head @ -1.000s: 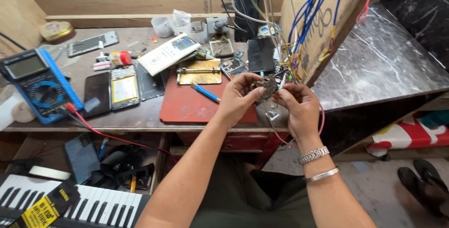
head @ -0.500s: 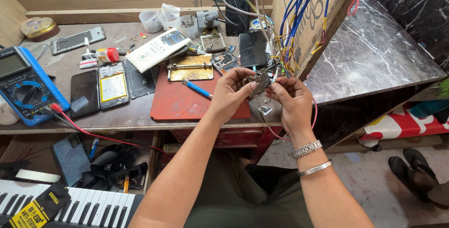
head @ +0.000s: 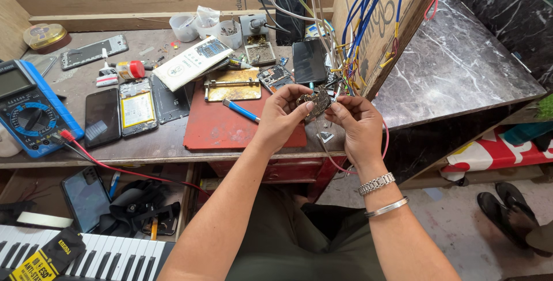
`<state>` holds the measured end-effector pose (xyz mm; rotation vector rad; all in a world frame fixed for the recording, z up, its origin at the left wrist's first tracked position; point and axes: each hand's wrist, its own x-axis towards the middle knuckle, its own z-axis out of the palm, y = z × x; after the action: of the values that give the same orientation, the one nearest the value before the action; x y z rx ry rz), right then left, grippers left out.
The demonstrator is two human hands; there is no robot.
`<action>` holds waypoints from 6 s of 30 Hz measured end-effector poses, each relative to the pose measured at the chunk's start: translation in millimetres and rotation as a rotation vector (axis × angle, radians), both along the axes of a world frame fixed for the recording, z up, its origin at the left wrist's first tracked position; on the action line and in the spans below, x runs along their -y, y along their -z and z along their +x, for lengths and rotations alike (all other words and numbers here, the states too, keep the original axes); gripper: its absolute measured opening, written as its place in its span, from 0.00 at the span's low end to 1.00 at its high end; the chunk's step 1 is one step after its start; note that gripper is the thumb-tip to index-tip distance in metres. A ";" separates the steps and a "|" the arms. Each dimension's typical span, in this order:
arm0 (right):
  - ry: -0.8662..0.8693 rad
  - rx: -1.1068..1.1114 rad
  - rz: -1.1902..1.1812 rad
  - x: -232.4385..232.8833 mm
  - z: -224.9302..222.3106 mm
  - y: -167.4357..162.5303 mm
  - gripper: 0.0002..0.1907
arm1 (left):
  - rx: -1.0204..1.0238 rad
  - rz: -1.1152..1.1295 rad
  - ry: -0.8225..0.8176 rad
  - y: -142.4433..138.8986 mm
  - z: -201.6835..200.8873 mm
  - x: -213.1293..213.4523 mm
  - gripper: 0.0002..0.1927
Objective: The person sits at a repair bench handling a disassembled phone motherboard, using tweezers to work on small components and repositioning the board. They reach for items on the cluttered bench and continue manipulating the board with the tweezers throughout the clip.
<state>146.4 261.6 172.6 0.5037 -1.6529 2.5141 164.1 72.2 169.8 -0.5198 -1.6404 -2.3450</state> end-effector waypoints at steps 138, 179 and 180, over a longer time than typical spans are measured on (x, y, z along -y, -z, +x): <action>0.047 0.043 -0.075 -7.6 -15.5 -3.6 0.07 | -0.028 -0.051 -0.080 -5.2 -15.6 -2.6 0.14; -0.085 0.082 -0.202 -24.3 -24.0 -6.4 0.09 | 0.031 0.071 0.001 -13.5 -18.8 -17.6 0.14; -0.090 0.083 -0.197 -24.1 -23.4 -6.8 0.10 | 0.027 0.073 -0.001 -13.2 -18.5 -17.6 0.14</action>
<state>123.0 285.7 179.4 0.4691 -1.4159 2.7599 145.6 89.9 183.1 -0.4754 -1.5592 -2.4110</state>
